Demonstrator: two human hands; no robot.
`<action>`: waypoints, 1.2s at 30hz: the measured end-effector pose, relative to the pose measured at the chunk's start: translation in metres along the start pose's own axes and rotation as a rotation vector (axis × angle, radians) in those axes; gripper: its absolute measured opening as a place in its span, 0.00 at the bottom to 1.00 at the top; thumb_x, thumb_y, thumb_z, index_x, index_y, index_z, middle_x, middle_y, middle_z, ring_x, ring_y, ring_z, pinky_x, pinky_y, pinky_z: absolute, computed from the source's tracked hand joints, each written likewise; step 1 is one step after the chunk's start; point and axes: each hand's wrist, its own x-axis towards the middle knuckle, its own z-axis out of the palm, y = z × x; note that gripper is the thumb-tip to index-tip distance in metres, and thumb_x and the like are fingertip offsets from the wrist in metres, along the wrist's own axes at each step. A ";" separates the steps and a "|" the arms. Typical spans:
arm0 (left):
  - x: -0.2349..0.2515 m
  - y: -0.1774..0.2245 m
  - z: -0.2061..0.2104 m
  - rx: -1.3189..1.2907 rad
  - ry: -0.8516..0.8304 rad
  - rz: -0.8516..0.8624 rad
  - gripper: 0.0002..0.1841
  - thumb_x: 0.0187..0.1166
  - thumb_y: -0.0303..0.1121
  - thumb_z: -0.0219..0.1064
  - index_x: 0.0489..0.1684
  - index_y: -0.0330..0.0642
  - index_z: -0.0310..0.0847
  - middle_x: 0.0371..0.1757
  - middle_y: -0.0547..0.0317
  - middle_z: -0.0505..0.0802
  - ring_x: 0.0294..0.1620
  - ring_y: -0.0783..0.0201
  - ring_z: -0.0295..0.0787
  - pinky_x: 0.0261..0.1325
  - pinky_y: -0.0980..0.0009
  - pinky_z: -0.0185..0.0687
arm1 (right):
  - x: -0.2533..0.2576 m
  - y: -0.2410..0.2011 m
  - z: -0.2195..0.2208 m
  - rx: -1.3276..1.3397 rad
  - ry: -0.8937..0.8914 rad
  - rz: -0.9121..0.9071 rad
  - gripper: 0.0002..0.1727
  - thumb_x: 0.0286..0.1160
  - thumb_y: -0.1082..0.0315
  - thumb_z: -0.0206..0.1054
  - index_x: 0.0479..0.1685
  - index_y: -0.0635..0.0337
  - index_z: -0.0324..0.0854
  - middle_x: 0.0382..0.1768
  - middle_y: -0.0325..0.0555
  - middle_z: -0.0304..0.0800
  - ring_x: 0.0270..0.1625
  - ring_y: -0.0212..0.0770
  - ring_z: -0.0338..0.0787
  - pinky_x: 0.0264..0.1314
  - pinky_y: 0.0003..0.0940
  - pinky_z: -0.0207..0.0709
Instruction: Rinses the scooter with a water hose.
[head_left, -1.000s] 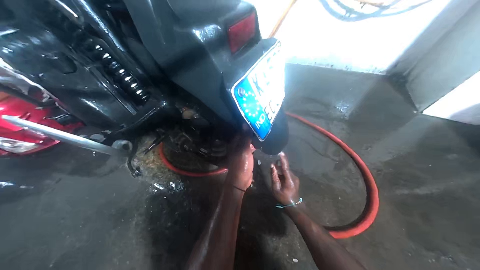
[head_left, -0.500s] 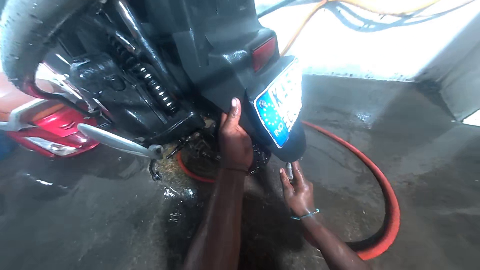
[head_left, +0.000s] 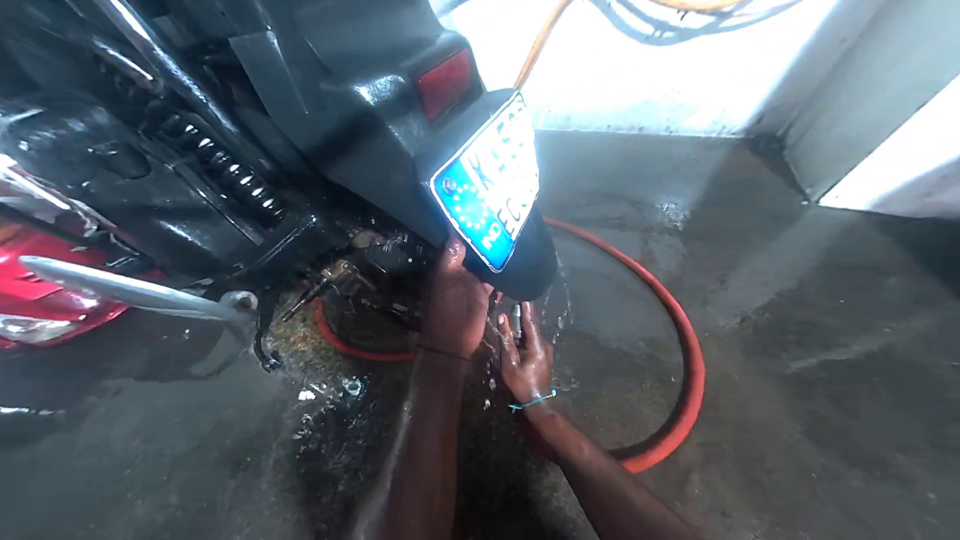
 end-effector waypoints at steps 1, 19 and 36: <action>-0.001 -0.008 -0.002 -0.039 -0.012 -0.003 0.16 0.96 0.41 0.37 0.60 0.53 0.73 0.51 0.64 0.90 0.56 0.67 0.89 0.61 0.65 0.86 | 0.000 0.004 -0.006 -0.003 0.003 0.028 0.30 0.82 0.68 0.66 0.81 0.75 0.70 0.49 0.68 0.94 0.37 0.52 0.94 0.43 0.48 0.87; 0.006 -0.097 0.013 0.315 0.219 0.058 0.27 0.64 0.13 0.77 0.65 0.33 0.75 0.56 0.50 0.89 0.58 0.63 0.89 0.63 0.64 0.89 | -0.004 0.022 -0.116 -0.119 -0.265 0.159 0.31 0.82 0.64 0.66 0.87 0.51 0.70 0.27 0.48 0.90 0.20 0.35 0.81 0.28 0.37 0.79; -0.007 -0.049 -0.003 -0.127 0.406 -0.094 0.19 0.93 0.29 0.45 0.81 0.42 0.62 0.62 0.51 0.80 0.62 0.55 0.78 0.69 0.50 0.75 | 0.049 -0.099 -0.251 0.175 -0.757 0.670 0.33 0.84 0.67 0.61 0.89 0.47 0.62 0.27 0.31 0.82 0.14 0.25 0.74 0.12 0.23 0.72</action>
